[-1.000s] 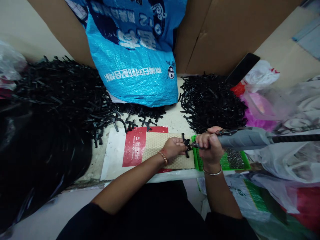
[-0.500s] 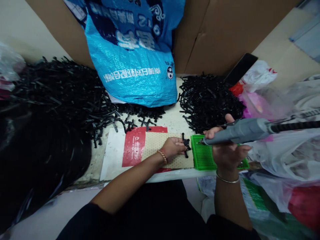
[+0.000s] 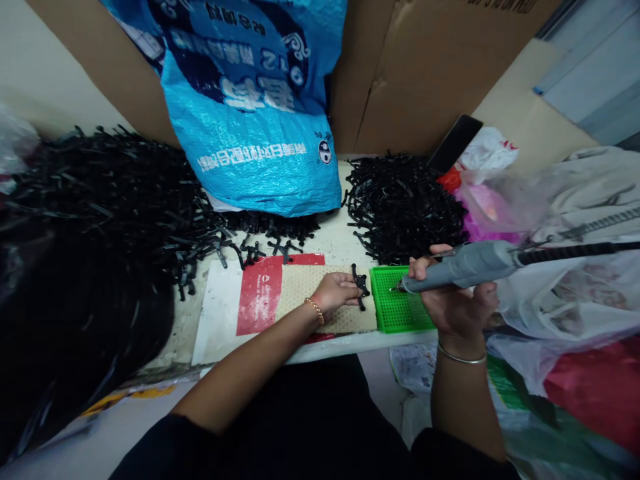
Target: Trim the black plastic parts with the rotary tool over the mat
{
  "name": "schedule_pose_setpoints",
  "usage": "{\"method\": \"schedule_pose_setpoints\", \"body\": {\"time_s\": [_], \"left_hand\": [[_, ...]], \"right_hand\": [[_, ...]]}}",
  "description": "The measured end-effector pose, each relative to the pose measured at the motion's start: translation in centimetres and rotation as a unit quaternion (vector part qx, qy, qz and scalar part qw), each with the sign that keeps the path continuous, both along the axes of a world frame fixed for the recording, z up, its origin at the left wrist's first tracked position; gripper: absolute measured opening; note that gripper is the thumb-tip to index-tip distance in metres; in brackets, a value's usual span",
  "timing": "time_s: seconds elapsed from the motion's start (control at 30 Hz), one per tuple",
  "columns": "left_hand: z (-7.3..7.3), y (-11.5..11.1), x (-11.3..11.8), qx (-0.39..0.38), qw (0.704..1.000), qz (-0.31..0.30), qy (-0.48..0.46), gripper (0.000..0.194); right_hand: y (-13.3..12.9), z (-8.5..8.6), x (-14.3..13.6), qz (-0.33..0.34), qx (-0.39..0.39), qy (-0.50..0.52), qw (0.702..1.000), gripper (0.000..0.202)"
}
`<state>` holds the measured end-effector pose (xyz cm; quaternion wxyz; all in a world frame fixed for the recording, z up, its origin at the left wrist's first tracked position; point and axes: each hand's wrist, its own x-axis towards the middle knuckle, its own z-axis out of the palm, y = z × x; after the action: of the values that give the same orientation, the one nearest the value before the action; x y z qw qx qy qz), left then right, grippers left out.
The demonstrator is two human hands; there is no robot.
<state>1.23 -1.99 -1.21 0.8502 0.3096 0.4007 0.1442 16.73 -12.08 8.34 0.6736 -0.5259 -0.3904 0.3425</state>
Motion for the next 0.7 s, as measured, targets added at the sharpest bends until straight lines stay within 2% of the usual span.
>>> {"method": "schedule_pose_setpoints", "body": {"time_s": [0.17, 0.33, 0.4, 0.47, 0.57, 0.63, 0.7], "left_hand": [[0.0, -0.1, 0.0, 0.014, 1.000, 0.007, 0.003, 0.021], [0.1, -0.1, 0.0, 0.019, 1.000, 0.003, 0.015, 0.019], [0.1, -0.1, 0.1, 0.020, 1.000, 0.002, 0.011, 0.020], [0.1, -0.2, 0.0, 0.021, 1.000, 0.003, 0.007, 0.020], [-0.1, -0.2, 0.0, 0.020, 1.000, 0.003, 0.005, 0.022], [-0.1, -0.2, 0.0, 0.021, 1.000, 0.001, 0.002, 0.021], [-0.2, -0.2, -0.1, 0.024, 1.000, 0.000, 0.001, 0.020]], "right_hand": [[-0.3, -0.1, 0.5, 0.028, 0.000, 0.064, 0.998, 0.054], [-0.4, -1.3, 1.0, 0.005, 0.013, 0.035, 0.999, 0.061], [-0.2, -2.1, 1.0, -0.036, 0.011, -0.010, 0.999, 0.067], [0.1, -2.9, 1.0, -0.108, 0.006, -0.066, 0.992, 0.067], [0.8, -3.6, 1.2, -0.200, 0.024, -0.094, 0.975, 0.041], [1.3, -3.7, 1.5, -0.213, 0.050, -0.068, 0.973, 0.027], [1.6, -3.6, 1.9, -0.207, 0.065, -0.039, 0.975, 0.023]]}}
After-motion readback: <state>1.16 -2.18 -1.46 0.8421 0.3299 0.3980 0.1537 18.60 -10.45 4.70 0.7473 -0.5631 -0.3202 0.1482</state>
